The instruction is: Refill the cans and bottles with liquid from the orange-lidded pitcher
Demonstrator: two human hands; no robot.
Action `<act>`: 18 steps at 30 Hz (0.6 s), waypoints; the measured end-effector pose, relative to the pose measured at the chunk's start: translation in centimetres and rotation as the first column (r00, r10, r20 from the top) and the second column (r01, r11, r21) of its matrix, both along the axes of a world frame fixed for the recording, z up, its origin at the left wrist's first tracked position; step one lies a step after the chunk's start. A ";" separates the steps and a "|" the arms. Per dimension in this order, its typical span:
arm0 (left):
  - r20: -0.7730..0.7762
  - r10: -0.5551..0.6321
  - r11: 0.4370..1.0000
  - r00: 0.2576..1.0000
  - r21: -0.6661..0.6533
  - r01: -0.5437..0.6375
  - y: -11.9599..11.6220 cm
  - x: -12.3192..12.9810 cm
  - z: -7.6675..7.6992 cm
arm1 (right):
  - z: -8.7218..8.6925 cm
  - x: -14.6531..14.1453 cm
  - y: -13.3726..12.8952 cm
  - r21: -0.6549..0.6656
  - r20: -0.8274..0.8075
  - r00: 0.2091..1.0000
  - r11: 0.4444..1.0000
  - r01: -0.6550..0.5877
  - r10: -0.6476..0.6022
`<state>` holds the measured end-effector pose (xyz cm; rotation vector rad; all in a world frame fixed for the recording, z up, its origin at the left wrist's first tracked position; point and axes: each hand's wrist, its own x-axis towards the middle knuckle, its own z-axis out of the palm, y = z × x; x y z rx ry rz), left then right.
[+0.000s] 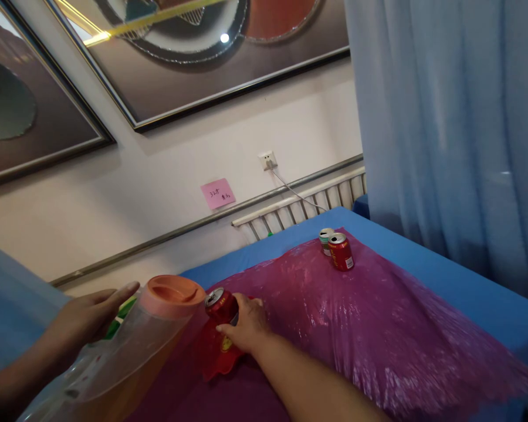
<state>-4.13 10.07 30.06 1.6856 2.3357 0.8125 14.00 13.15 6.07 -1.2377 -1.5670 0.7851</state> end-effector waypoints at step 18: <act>-0.046 0.005 1.000 0.999 0.000 -0.005 -0.1 0.4 0.1 | 0.1 0.1 0.0 -0.010 -0.004 1.000 1.000 -0.007 0.007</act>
